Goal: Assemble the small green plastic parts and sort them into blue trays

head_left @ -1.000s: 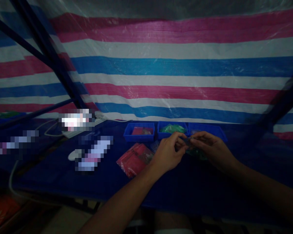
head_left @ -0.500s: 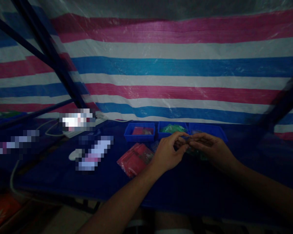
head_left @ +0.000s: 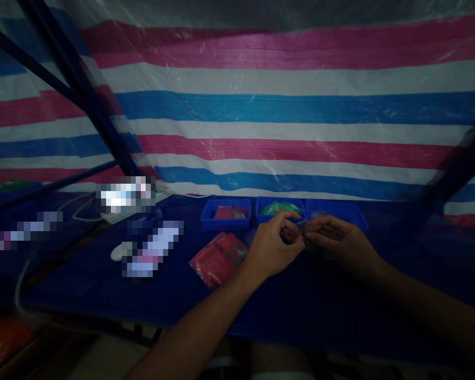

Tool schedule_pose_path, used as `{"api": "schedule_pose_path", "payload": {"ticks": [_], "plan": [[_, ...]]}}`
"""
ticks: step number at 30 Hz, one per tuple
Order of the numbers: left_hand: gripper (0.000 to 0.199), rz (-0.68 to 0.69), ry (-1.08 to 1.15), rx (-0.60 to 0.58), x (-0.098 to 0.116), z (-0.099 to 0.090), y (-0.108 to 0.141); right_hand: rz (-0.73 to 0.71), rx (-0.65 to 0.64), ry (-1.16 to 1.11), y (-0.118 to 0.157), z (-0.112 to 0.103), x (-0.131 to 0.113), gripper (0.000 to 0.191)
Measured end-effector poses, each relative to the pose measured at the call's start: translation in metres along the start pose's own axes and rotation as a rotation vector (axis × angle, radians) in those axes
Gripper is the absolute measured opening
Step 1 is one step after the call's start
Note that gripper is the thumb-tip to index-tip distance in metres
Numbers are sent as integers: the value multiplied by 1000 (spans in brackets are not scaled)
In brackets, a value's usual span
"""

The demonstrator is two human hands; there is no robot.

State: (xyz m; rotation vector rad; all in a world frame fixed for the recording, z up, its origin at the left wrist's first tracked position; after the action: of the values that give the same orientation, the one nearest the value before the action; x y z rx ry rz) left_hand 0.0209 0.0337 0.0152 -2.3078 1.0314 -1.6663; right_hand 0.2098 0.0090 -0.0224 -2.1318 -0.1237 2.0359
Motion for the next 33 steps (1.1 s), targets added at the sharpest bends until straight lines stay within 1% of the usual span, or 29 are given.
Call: {"api": "schedule_pose_path", "payload": {"ticks": [5,11,14,17,21,26,31,33], "plan": [[40,37,-76,-12,5,0,2,-21,-26,26,2,4,-3,36],[26,100,-125,-50,10,1,1,-34,-50,15,2,4,-5,33],[18,87,-149,-37,10,-1,-1,-47,-51,10,2,3,-6,32],[15,53,-126,-12,8,-3,-2,-37,-37,23,2,2,-4,34],[22,-2,-43,25,4,-4,-1,-34,-54,16,2,3,-2,37],[27,17,-29,46,3,-3,0,-57,-79,21,4,6,-4,34],[34,23,6,15,2,-2,-1,-69,-81,88,6,6,-9,36],[35,31,-13,11,2,-2,-2,-106,-77,147,5,5,-10,32]]}}
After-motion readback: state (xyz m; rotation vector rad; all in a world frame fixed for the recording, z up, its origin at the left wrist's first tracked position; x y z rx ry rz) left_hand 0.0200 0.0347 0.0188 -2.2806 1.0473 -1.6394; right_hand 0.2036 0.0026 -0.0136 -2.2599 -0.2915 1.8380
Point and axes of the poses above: each hand's wrist, its own y-axis away from the middle knuckle, its own z-axis out of the palm, x = y × z, the point moved 4 cm from there along -y, towards the middle knuckle, and after that the axes turned 3 degrees about x, right-handed, at the moved point
